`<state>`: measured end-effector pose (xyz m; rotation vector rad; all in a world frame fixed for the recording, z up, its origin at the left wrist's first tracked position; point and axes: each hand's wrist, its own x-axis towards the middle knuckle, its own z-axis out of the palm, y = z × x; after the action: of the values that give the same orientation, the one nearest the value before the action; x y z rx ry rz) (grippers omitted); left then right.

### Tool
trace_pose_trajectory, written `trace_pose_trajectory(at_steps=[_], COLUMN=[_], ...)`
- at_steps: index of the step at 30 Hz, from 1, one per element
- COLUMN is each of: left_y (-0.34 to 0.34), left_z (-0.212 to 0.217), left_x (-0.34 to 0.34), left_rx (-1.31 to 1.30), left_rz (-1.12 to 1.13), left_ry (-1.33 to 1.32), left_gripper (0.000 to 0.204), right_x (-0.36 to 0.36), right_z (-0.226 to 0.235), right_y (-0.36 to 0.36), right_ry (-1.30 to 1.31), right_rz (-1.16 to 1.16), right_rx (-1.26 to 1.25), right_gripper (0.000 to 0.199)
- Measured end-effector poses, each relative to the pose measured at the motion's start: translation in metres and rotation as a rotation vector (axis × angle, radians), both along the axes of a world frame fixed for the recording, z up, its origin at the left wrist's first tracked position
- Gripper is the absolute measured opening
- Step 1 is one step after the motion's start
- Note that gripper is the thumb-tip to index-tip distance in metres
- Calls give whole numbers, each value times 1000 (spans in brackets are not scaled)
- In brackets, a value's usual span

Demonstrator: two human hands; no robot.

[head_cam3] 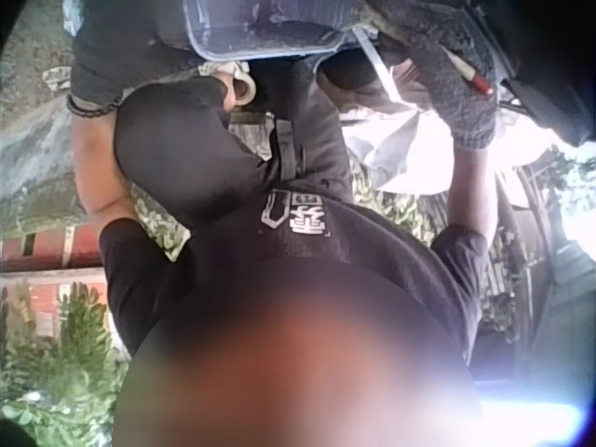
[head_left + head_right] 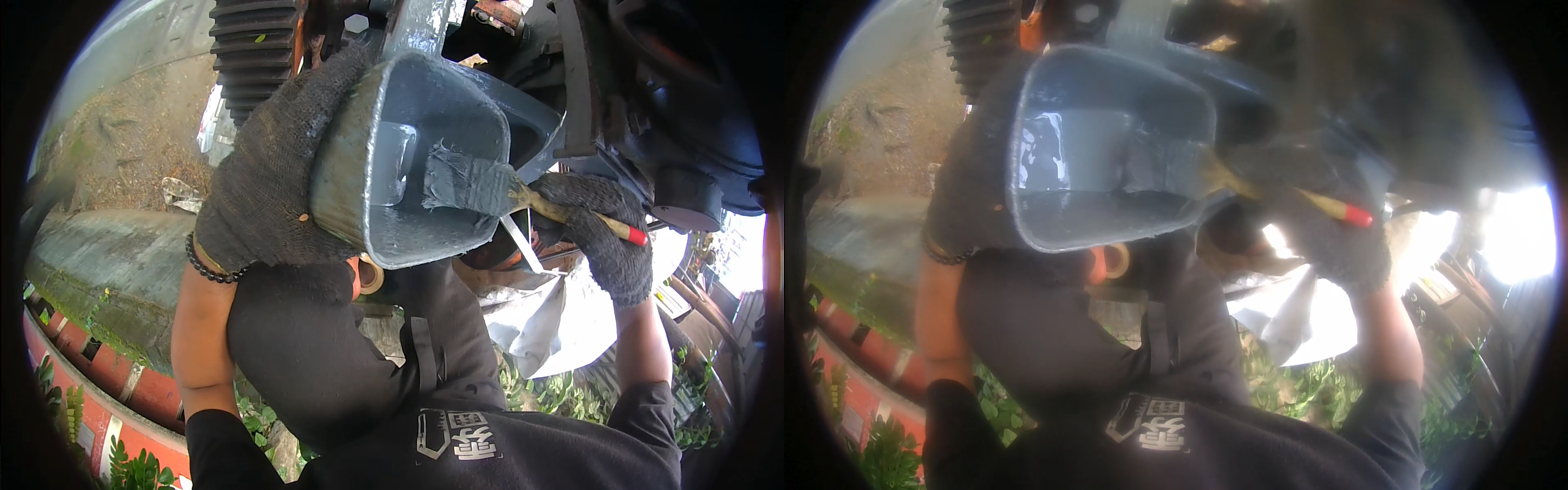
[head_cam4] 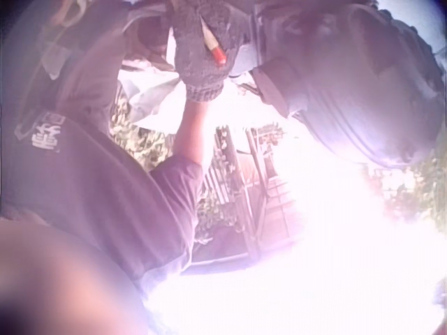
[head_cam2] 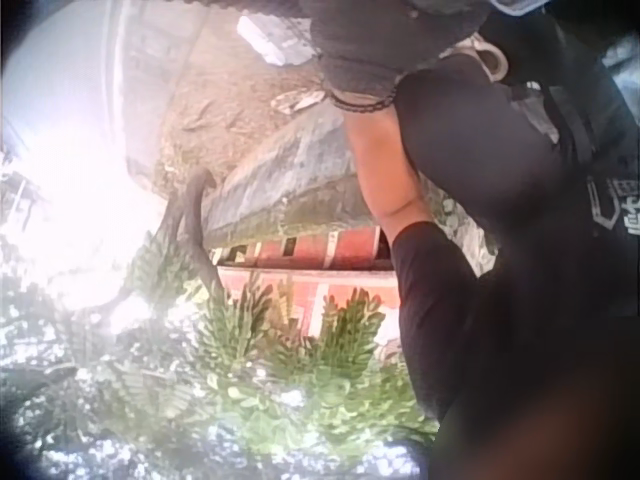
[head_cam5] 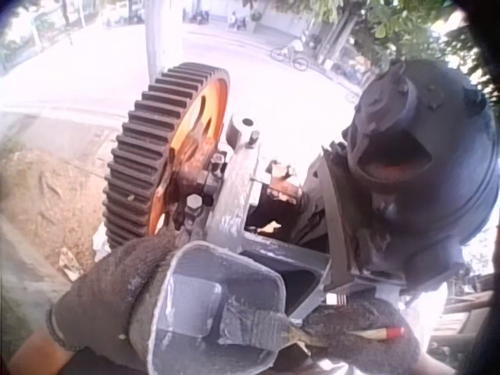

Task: The person paints a large stationary machine outdoors using a paintbrush and a small container of grey paint. They apply paint to various metal surfaces including the frame, gears, and side panels, occasionally dipping the brush to reload paint.

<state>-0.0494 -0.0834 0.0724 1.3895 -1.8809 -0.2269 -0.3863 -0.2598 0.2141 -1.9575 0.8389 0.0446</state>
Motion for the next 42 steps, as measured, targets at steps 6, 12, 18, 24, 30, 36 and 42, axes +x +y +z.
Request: trace_pose_trajectory(at_steps=[6, 12, 18, 24, 30, 36, 42], left_y=[-6, -5, -2, -1, -3, -7, 10], left_z=[2, 49, 25, 1, 10, 16, 27], left_x=[0, -14, -12, -12, -12, -12, -11], left_rx=[-31, 126, 98, 51, 66, 104, 241], left_rz=[-51, -68, -21, 18, 10, -1, 49], left_ry=[72, 148, 74, -10, 25, 58, 75], left_gripper=[134, 134, 132, 130, 128, 127, 125], right_x=[-12, -41, -46, -57, -26, -72, -35], right_z=[6, 12, 32, 21, 29, 22, 0], right_y=[0, 1, -9, -19, -14, -22, -23], right_ry=[96, 78, 213, 23, 26, 155, -40], right_rz=[-114, -209, -21, 480, 742, 465, 453], right_rx=[96, 158, -136, -587, -427, -556, -833], right_gripper=[45, 53, 49, 37, 43, 27, 22])
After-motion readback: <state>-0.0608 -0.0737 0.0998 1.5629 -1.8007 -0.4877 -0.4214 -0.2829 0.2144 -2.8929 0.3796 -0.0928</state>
